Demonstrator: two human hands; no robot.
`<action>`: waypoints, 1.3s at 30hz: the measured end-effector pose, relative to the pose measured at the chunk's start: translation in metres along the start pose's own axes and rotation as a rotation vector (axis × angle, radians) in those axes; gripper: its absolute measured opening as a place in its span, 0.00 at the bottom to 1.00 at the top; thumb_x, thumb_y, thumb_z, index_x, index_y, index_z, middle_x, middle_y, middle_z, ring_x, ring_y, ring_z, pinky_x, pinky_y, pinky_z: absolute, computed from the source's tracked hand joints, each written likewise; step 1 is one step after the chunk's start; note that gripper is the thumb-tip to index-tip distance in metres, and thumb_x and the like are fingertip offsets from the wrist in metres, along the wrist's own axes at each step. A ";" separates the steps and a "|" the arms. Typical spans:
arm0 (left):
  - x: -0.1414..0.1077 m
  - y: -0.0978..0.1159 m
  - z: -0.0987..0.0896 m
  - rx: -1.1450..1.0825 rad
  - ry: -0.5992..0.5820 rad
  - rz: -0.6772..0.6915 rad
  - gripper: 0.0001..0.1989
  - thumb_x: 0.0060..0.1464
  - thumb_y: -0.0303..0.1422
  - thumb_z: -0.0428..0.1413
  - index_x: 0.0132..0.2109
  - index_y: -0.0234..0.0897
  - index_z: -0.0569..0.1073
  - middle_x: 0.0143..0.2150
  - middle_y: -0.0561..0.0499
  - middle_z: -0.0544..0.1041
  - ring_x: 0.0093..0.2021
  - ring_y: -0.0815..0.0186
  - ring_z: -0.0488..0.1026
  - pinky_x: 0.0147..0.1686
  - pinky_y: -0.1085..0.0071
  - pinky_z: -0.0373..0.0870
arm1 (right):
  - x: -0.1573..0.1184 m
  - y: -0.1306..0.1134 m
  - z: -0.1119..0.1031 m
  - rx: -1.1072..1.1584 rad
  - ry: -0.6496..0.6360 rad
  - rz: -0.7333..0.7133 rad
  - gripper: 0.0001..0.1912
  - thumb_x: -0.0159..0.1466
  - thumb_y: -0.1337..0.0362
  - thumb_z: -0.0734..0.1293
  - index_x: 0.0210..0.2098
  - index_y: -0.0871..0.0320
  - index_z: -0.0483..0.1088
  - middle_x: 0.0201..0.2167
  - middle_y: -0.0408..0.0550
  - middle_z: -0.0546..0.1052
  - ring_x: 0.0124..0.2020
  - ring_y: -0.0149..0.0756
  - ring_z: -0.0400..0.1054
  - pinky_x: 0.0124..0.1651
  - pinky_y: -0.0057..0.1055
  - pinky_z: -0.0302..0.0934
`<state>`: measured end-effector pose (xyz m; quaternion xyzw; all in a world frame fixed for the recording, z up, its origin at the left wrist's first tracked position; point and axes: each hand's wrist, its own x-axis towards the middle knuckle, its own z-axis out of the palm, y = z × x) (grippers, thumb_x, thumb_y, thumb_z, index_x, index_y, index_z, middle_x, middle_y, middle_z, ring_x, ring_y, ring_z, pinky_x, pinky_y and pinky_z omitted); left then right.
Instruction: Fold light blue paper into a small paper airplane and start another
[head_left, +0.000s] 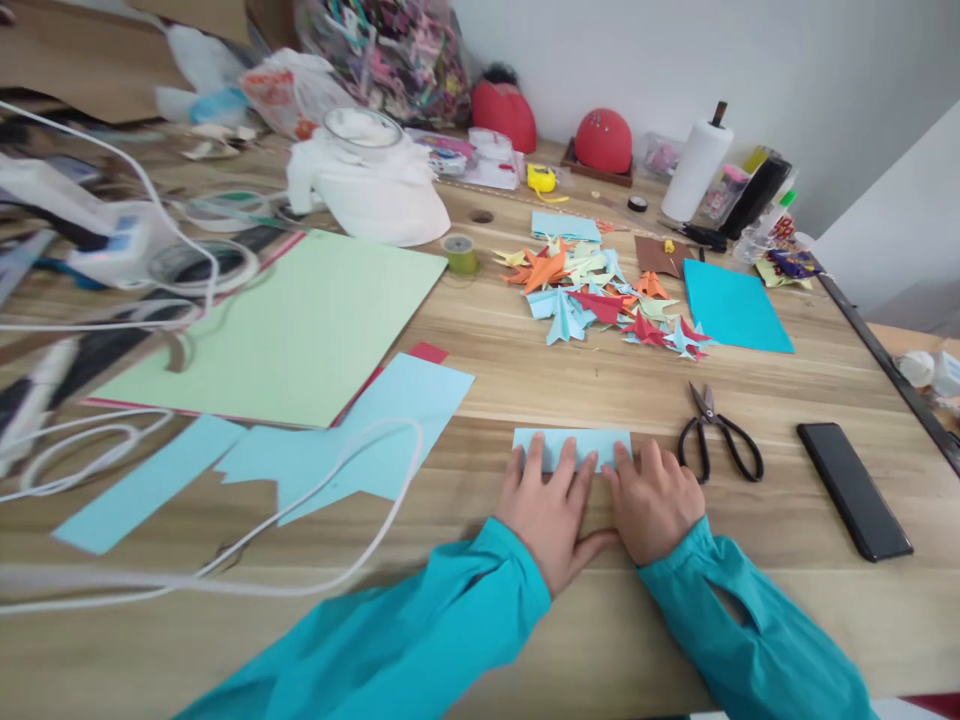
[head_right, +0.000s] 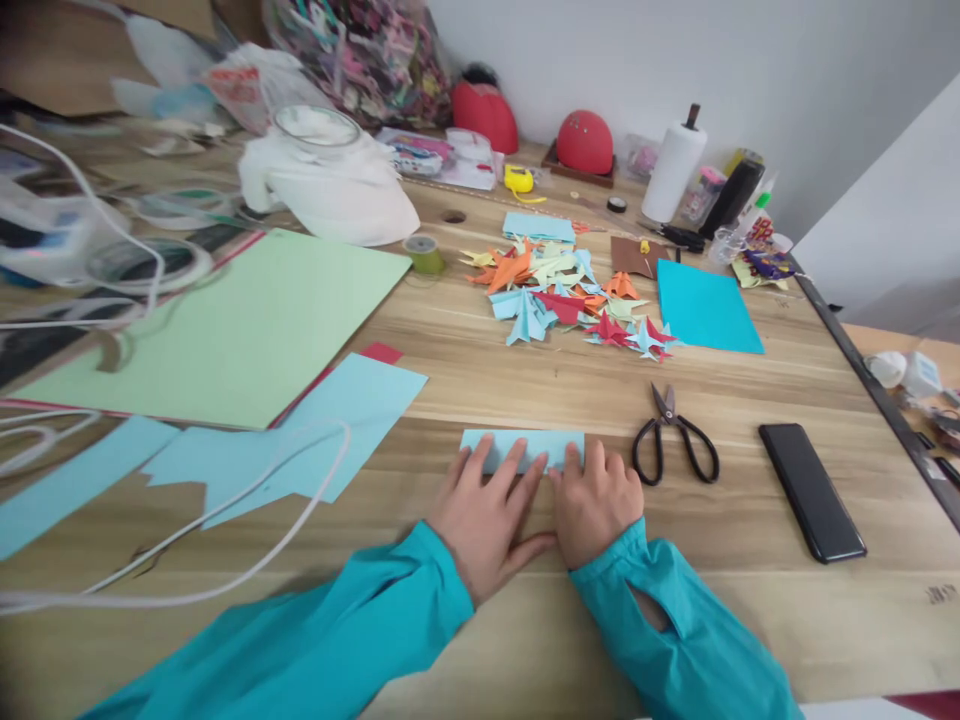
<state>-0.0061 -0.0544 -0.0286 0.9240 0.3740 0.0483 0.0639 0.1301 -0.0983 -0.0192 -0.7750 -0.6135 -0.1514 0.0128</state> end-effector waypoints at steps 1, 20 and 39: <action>-0.001 -0.003 0.003 0.002 0.009 0.022 0.39 0.47 0.56 0.48 0.62 0.39 0.60 0.63 0.42 0.59 0.62 0.36 0.48 0.58 0.43 0.44 | 0.000 0.000 0.000 -0.010 -0.005 0.002 0.16 0.63 0.56 0.59 0.45 0.54 0.72 0.33 0.52 0.72 0.30 0.36 0.64 0.28 0.31 0.49; -0.037 -0.067 0.016 0.094 0.259 0.088 0.38 0.55 0.53 0.40 0.58 0.22 0.63 0.62 0.35 0.60 0.63 0.49 0.54 0.60 0.55 0.52 | -0.004 0.002 0.009 -0.035 0.021 -0.023 0.17 0.64 0.54 0.59 0.46 0.54 0.71 0.37 0.52 0.72 0.32 0.37 0.64 0.30 0.32 0.48; 0.022 -0.040 0.033 -0.044 0.175 0.211 0.36 0.53 0.50 0.45 0.62 0.30 0.58 0.65 0.43 0.56 0.65 0.52 0.48 0.62 0.56 0.45 | 0.019 -0.012 0.007 0.207 0.247 -0.313 0.13 0.64 0.62 0.60 0.44 0.59 0.71 0.36 0.53 0.71 0.37 0.40 0.62 0.41 0.37 0.54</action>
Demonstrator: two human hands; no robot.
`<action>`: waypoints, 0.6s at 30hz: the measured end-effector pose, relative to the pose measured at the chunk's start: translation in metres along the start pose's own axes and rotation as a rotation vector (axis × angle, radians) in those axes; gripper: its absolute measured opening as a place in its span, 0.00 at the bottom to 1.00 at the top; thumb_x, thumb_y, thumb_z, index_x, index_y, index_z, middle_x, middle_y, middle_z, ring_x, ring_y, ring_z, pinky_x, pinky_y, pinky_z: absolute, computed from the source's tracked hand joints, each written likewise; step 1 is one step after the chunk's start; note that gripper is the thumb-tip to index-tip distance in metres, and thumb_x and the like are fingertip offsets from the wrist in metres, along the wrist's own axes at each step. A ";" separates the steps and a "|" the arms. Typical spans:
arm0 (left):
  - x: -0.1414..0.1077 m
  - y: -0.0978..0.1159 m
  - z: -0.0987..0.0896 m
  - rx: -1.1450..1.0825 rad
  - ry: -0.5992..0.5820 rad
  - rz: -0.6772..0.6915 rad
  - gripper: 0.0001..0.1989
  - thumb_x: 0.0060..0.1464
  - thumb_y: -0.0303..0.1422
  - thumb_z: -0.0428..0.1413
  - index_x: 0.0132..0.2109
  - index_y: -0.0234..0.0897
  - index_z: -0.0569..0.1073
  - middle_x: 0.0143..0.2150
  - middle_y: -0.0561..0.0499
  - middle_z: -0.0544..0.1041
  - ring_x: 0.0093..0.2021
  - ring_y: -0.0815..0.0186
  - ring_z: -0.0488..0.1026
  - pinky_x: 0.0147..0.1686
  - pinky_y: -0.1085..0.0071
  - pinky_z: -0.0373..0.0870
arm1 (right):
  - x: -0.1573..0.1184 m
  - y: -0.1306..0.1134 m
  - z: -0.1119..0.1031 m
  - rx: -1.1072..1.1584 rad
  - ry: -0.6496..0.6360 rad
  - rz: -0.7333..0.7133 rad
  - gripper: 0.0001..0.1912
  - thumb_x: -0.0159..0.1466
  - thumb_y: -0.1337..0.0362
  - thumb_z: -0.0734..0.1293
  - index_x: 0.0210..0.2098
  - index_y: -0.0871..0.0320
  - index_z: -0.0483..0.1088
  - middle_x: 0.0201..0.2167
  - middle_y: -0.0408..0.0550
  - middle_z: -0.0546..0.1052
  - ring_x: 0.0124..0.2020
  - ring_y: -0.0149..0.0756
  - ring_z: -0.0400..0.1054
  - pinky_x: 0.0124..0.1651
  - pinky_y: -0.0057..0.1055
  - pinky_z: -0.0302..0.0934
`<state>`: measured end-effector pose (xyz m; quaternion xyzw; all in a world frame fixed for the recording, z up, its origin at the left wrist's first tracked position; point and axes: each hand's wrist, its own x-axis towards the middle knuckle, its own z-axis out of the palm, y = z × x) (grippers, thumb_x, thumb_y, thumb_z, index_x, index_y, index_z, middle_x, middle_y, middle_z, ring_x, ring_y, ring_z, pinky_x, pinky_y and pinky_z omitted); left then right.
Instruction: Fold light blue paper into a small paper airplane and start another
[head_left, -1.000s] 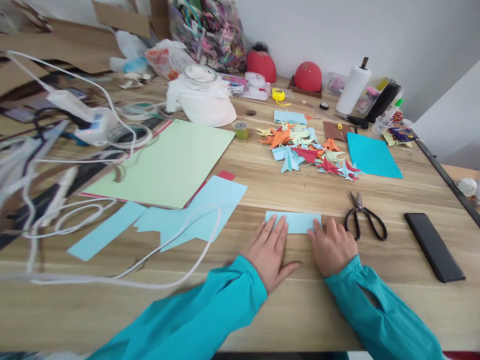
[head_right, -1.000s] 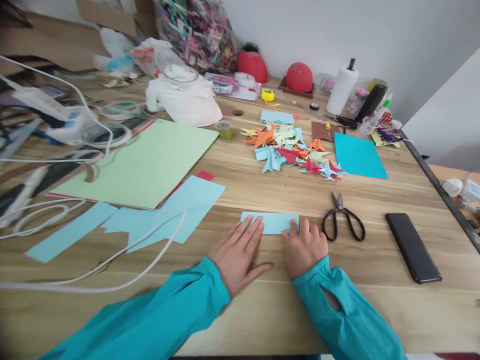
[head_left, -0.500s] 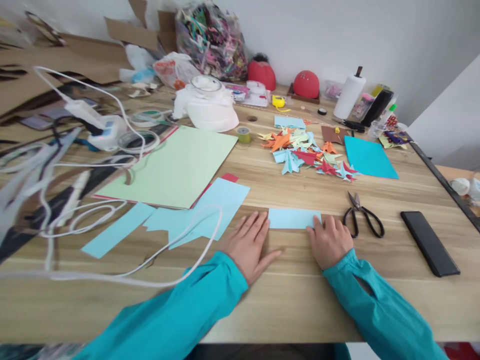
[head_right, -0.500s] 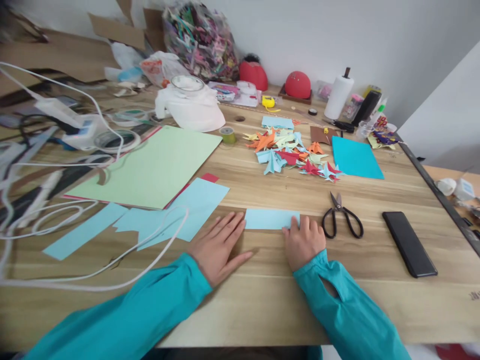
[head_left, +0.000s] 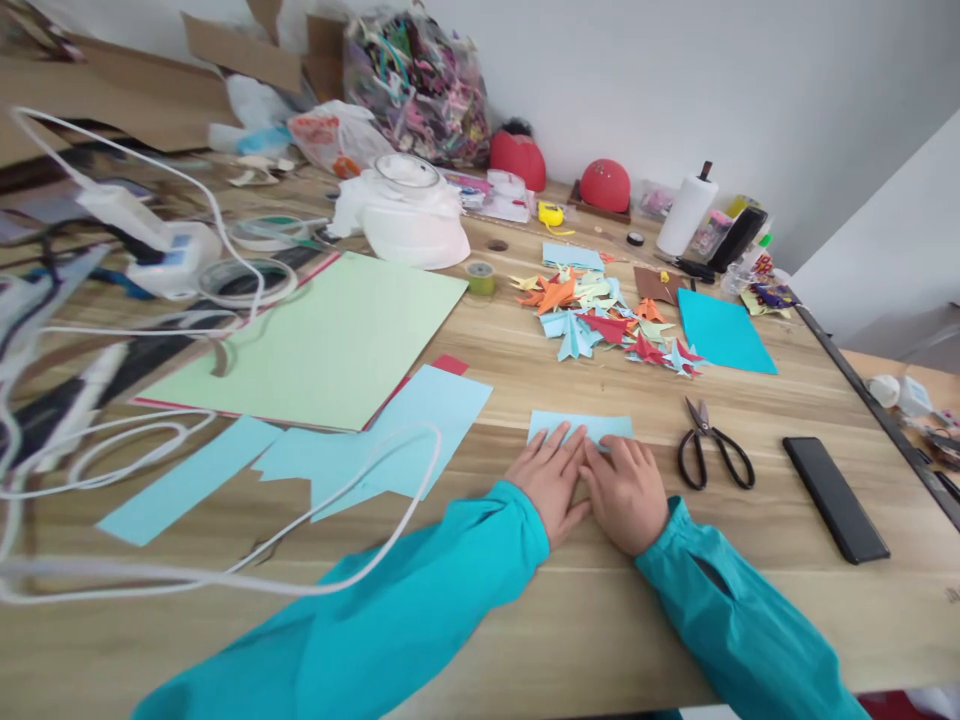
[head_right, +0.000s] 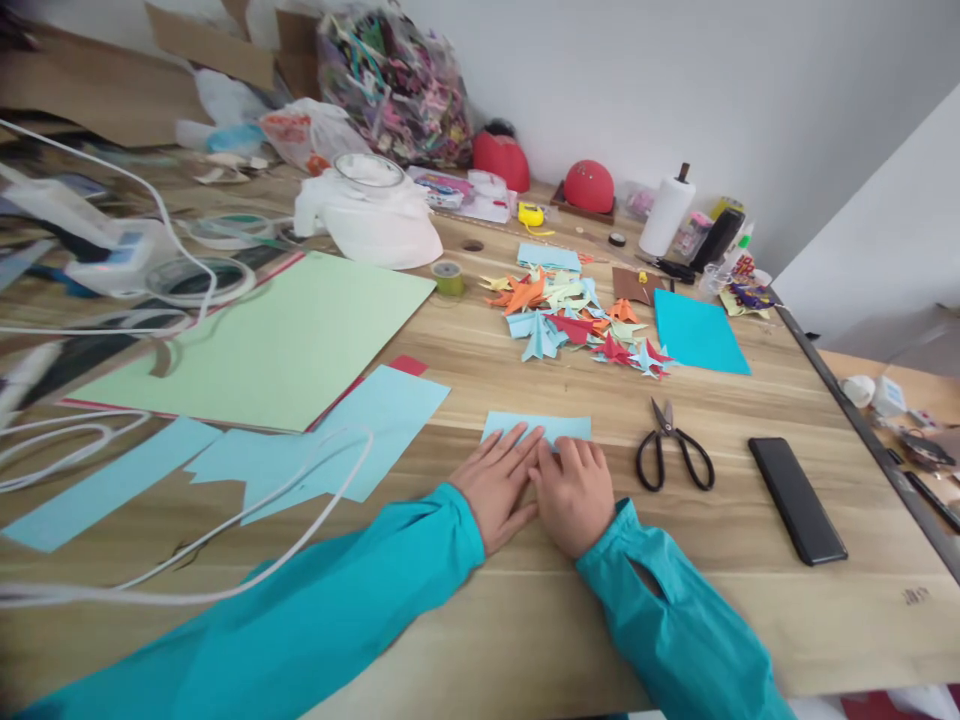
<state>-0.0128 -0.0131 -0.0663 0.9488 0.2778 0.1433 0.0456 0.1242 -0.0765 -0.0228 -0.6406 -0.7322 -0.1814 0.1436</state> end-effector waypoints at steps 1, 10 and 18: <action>-0.001 -0.001 0.001 -0.005 0.004 -0.001 0.36 0.53 0.50 0.45 0.62 0.30 0.58 0.65 0.43 0.56 0.65 0.52 0.48 0.62 0.56 0.44 | 0.000 -0.002 0.001 0.028 -0.015 -0.011 0.12 0.64 0.62 0.60 0.41 0.60 0.72 0.34 0.53 0.72 0.37 0.39 0.62 0.41 0.36 0.54; -0.002 -0.001 -0.005 -0.022 0.030 -0.013 0.36 0.54 0.52 0.42 0.61 0.30 0.60 0.65 0.44 0.57 0.65 0.52 0.49 0.61 0.55 0.44 | 0.002 0.004 -0.002 0.036 -0.018 0.057 0.12 0.63 0.67 0.59 0.27 0.58 0.71 0.31 0.50 0.73 0.35 0.37 0.64 0.42 0.35 0.54; -0.001 0.000 -0.006 -0.006 -0.008 -0.010 0.37 0.55 0.52 0.40 0.62 0.29 0.59 0.65 0.43 0.55 0.65 0.51 0.47 0.61 0.54 0.44 | -0.005 0.013 -0.005 0.005 0.030 0.168 0.12 0.61 0.69 0.62 0.23 0.58 0.71 0.36 0.48 0.77 0.38 0.37 0.67 0.42 0.34 0.55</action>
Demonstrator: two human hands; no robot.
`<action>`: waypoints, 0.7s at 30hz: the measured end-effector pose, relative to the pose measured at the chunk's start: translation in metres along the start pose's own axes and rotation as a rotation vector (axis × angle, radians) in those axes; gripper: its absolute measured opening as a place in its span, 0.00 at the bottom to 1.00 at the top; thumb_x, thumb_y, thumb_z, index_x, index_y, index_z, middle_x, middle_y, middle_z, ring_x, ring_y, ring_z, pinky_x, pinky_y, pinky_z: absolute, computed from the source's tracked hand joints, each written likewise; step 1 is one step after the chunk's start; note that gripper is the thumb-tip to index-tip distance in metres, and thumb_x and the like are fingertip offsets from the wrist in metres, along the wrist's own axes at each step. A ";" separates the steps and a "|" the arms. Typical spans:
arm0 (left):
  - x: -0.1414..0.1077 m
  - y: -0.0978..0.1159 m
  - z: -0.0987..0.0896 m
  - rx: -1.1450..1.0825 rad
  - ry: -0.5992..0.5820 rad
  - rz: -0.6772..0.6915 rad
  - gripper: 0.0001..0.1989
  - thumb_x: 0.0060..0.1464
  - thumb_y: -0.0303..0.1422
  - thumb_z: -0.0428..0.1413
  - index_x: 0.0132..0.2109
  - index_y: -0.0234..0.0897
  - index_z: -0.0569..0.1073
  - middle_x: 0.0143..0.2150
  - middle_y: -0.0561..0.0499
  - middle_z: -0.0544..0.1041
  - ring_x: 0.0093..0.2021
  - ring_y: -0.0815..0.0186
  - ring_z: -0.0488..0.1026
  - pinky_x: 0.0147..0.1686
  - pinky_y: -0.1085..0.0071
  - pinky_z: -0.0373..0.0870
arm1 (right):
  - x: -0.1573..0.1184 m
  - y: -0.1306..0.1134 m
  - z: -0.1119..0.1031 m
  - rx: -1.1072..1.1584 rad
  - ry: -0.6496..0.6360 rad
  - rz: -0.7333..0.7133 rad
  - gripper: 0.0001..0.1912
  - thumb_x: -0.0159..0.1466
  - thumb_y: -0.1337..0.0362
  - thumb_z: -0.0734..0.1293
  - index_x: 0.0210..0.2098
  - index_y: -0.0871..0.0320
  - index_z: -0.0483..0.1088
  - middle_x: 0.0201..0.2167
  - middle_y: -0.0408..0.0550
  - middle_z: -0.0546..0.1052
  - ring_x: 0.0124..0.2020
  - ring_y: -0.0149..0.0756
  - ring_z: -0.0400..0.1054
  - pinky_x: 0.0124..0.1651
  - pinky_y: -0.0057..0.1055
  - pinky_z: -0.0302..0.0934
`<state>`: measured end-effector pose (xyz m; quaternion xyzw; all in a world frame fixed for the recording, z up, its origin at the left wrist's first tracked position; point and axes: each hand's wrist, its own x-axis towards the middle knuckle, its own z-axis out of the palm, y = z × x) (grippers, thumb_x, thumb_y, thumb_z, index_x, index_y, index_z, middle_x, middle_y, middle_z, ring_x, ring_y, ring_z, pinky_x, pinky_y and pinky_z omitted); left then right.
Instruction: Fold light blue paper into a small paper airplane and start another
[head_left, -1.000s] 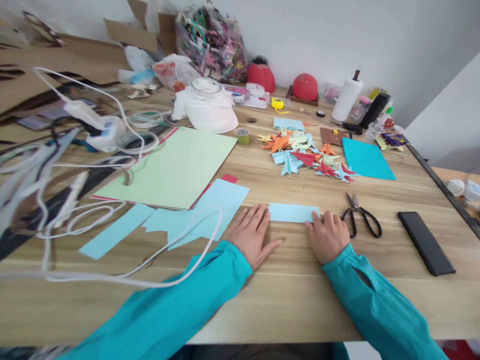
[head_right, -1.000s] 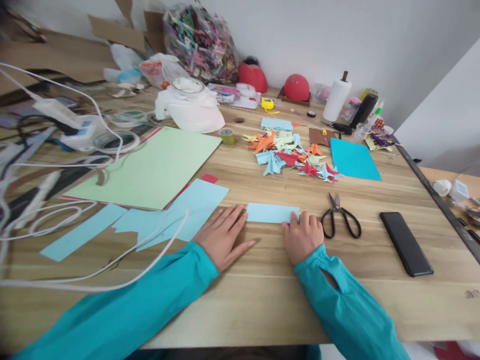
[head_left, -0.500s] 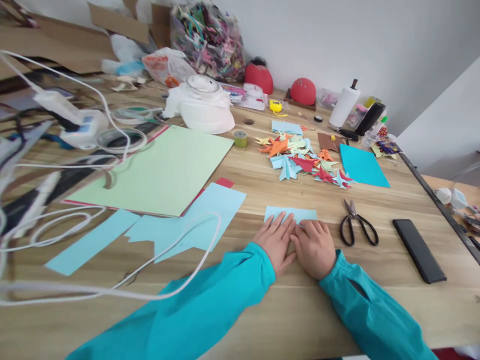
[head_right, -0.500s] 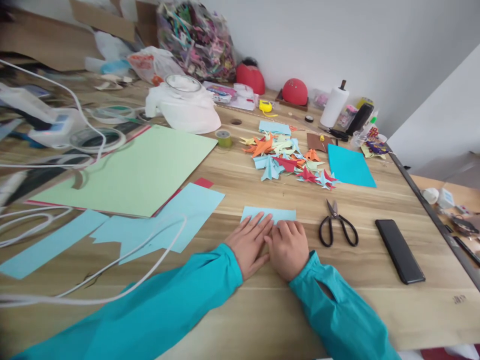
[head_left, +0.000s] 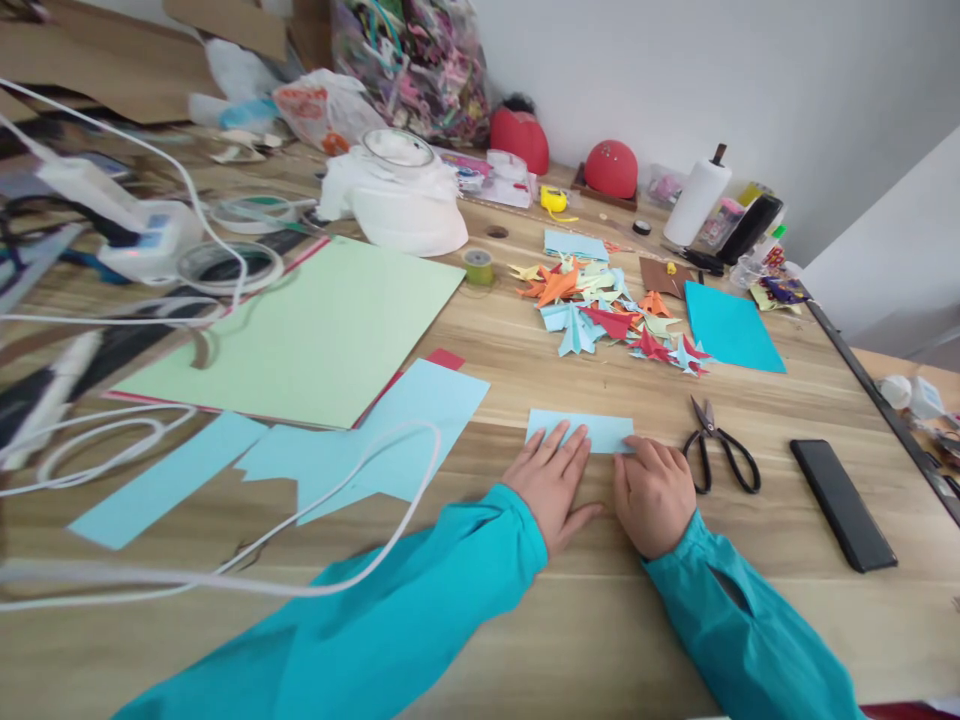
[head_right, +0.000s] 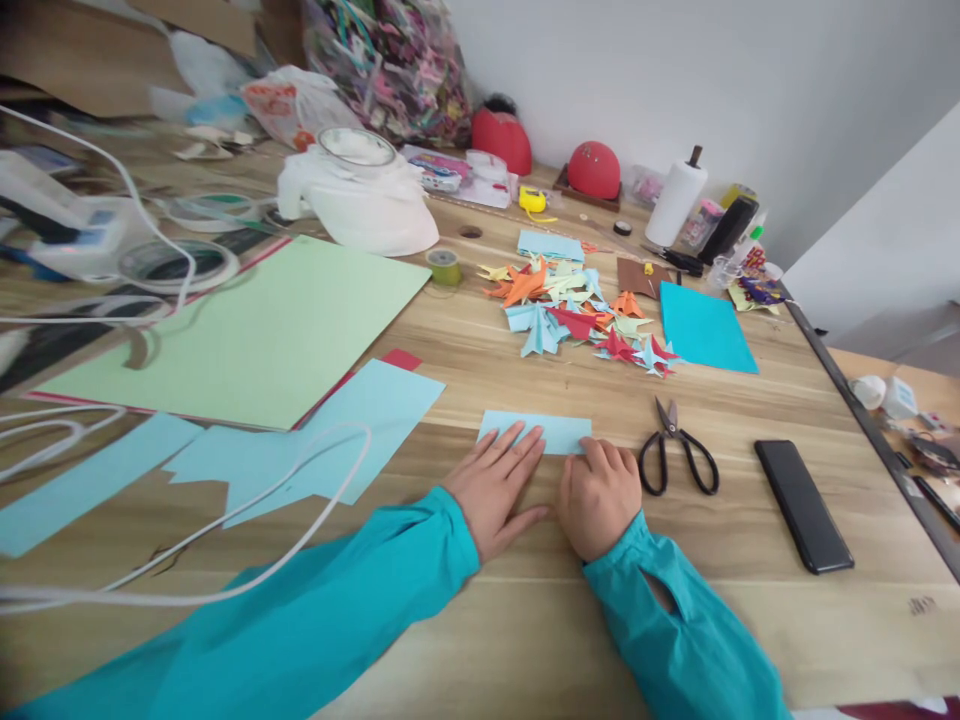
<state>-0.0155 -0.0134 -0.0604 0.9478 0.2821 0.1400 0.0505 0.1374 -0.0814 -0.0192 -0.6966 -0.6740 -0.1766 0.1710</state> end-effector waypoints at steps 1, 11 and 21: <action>0.000 0.000 0.000 -0.002 -0.003 0.000 0.37 0.54 0.52 0.41 0.62 0.29 0.59 0.66 0.43 0.54 0.65 0.51 0.47 0.61 0.54 0.44 | -0.001 0.002 -0.001 -0.010 -0.003 0.013 0.12 0.61 0.69 0.62 0.23 0.58 0.72 0.36 0.48 0.78 0.38 0.36 0.68 0.42 0.34 0.55; -0.001 0.000 -0.001 -0.002 0.017 0.005 0.36 0.54 0.52 0.42 0.61 0.30 0.59 0.65 0.41 0.56 0.65 0.50 0.48 0.61 0.54 0.44 | -0.003 0.012 -0.002 0.037 0.105 -0.010 0.09 0.61 0.68 0.61 0.32 0.59 0.74 0.34 0.50 0.78 0.37 0.37 0.69 0.44 0.35 0.57; 0.018 -0.005 -0.014 0.112 0.172 0.089 0.11 0.58 0.28 0.47 0.41 0.34 0.74 0.43 0.43 0.75 0.40 0.58 0.67 0.37 0.60 0.62 | 0.002 0.009 0.013 0.148 -0.013 -0.186 0.11 0.62 0.66 0.61 0.42 0.58 0.72 0.41 0.52 0.75 0.44 0.40 0.65 0.48 0.37 0.58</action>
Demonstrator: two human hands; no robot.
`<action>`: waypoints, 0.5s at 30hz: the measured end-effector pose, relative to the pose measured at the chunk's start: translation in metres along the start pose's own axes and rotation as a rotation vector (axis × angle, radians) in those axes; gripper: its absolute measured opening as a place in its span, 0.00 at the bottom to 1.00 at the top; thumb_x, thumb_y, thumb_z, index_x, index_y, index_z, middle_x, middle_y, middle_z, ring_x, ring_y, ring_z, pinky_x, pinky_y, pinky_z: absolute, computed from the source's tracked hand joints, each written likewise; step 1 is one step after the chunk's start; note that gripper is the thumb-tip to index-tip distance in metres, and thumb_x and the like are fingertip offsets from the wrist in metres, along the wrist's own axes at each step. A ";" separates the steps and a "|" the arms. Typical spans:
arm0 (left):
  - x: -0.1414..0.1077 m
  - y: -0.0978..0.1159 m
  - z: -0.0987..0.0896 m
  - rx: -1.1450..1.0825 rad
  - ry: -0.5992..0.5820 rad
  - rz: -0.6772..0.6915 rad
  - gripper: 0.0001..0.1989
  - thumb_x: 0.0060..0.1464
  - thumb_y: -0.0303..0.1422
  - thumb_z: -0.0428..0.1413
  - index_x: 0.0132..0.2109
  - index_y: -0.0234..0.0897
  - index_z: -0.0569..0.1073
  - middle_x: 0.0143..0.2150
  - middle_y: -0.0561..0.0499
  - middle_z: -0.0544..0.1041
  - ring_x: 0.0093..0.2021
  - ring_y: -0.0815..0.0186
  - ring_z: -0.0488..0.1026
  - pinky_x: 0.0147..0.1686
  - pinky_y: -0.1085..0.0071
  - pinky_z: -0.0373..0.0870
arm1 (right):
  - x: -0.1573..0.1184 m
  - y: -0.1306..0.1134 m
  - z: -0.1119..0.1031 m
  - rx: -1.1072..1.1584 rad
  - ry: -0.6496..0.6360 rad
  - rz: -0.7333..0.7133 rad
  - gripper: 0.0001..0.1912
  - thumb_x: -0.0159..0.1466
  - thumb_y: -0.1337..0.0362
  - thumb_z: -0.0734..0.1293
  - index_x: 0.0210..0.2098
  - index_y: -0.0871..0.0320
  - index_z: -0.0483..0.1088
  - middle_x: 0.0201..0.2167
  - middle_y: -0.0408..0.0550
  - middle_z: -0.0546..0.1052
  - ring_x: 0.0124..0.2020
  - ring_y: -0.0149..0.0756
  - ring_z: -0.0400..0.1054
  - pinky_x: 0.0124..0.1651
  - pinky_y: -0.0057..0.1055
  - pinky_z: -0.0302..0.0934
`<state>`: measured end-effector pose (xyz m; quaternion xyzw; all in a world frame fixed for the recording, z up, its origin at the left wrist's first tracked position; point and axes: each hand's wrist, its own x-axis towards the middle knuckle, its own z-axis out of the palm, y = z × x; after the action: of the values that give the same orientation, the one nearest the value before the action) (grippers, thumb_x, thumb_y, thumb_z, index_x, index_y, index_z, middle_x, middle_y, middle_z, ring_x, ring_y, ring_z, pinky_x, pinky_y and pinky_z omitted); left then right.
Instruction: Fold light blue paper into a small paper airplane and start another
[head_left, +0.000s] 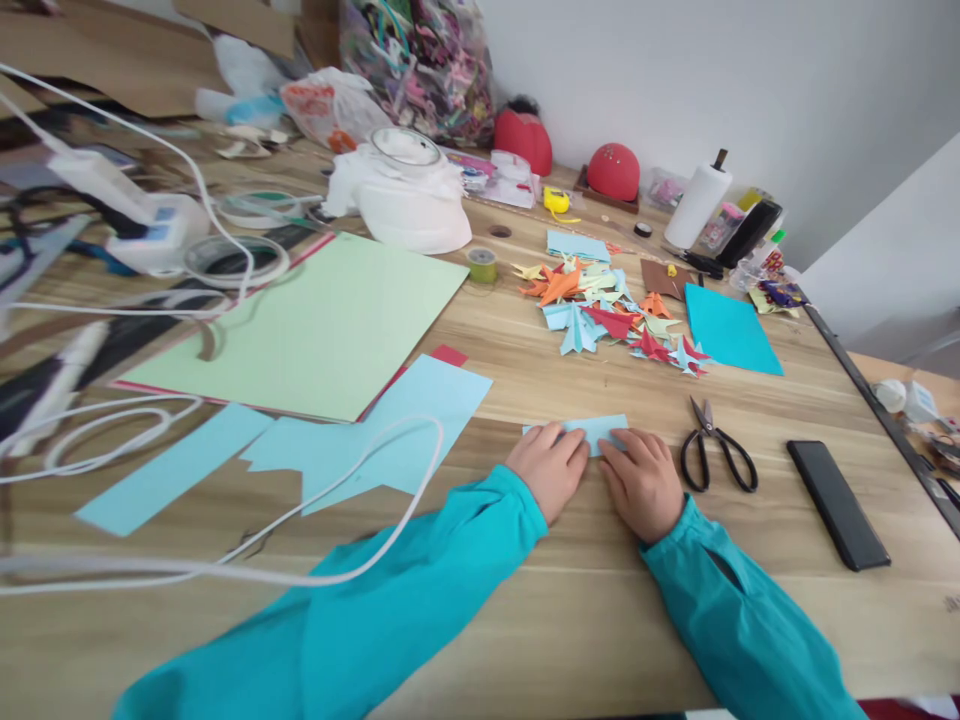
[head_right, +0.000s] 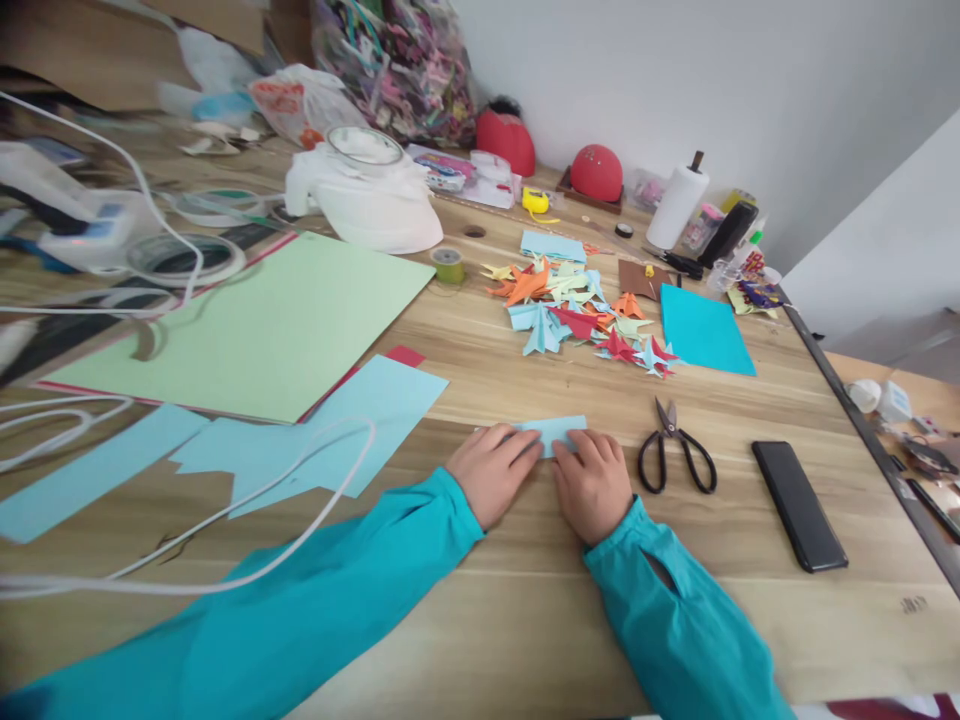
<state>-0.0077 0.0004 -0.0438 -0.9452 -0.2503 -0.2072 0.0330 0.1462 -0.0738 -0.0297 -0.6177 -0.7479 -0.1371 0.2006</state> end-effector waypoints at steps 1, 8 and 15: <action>0.002 -0.001 -0.002 0.013 0.003 0.023 0.11 0.58 0.27 0.47 0.40 0.34 0.74 0.41 0.43 0.75 0.38 0.59 0.67 0.36 0.61 0.62 | 0.000 0.000 0.000 0.003 0.006 -0.007 0.11 0.63 0.66 0.61 0.42 0.59 0.72 0.40 0.52 0.75 0.44 0.40 0.65 0.48 0.38 0.57; 0.004 -0.005 0.001 0.095 0.108 0.138 0.12 0.58 0.26 0.46 0.35 0.32 0.74 0.33 0.45 0.75 0.33 0.62 0.66 0.35 0.62 0.59 | 0.007 0.000 0.006 0.036 0.051 -0.094 0.09 0.63 0.69 0.60 0.36 0.58 0.73 0.36 0.48 0.77 0.40 0.36 0.66 0.51 0.38 0.54; 0.005 -0.002 0.007 0.088 0.232 0.150 0.14 0.57 0.25 0.45 0.28 0.33 0.73 0.30 0.45 0.74 0.31 0.63 0.66 0.34 0.62 0.59 | 0.012 0.000 0.008 0.066 0.095 -0.212 0.12 0.63 0.72 0.58 0.34 0.59 0.72 0.33 0.47 0.77 0.39 0.33 0.66 0.53 0.37 0.53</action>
<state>-0.0027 0.0054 -0.0480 -0.9285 -0.1825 -0.3011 0.1184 0.1434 -0.0598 -0.0311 -0.5212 -0.8027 -0.1617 0.2404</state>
